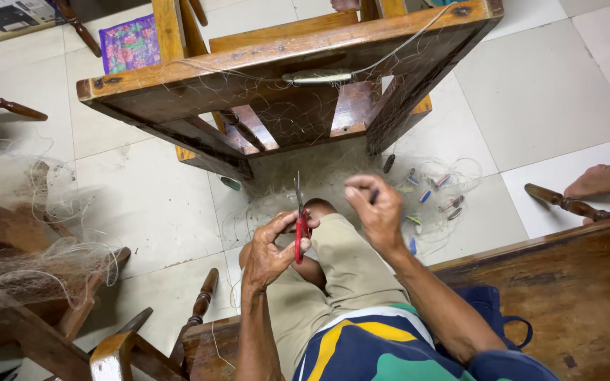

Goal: Repairing a fishing net by cutting and threading mesh using scissors and a net needle.

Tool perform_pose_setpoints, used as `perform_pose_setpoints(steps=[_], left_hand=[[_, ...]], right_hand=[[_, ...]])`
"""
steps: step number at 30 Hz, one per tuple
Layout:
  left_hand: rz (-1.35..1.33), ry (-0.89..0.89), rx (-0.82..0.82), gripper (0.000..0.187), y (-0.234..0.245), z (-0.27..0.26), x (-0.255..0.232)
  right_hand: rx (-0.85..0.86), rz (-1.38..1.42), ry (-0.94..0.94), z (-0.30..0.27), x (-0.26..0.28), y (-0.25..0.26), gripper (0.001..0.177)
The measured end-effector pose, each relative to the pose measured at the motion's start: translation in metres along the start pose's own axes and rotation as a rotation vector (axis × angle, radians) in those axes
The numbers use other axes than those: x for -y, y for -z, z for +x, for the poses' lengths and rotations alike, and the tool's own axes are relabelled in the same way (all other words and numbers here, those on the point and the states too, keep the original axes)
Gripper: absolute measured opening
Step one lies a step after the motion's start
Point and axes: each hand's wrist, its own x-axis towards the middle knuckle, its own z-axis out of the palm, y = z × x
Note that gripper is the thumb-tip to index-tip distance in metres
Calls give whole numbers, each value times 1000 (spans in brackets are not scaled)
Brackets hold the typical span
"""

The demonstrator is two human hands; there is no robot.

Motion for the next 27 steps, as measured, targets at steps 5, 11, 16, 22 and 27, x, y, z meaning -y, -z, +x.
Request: perform_pose_setpoints(steps=[5, 11, 16, 22, 27], left_hand=[[79, 17, -27, 60, 12, -7, -3], [124, 47, -41, 61, 21, -10, -5], [272, 21, -4, 63, 30, 9, -20], [519, 107, 182, 58, 44, 53, -76], [894, 184, 344, 54, 56, 74, -108]], right_hand=[[-5, 420, -194, 30, 6, -65, 32], [-17, 722, -295, 61, -9, -97, 34], [11, 836, -342, 65, -17, -100, 23], [7, 732, -316, 47, -22, -84, 21], [39, 652, -316, 39, -19, -68, 27]])
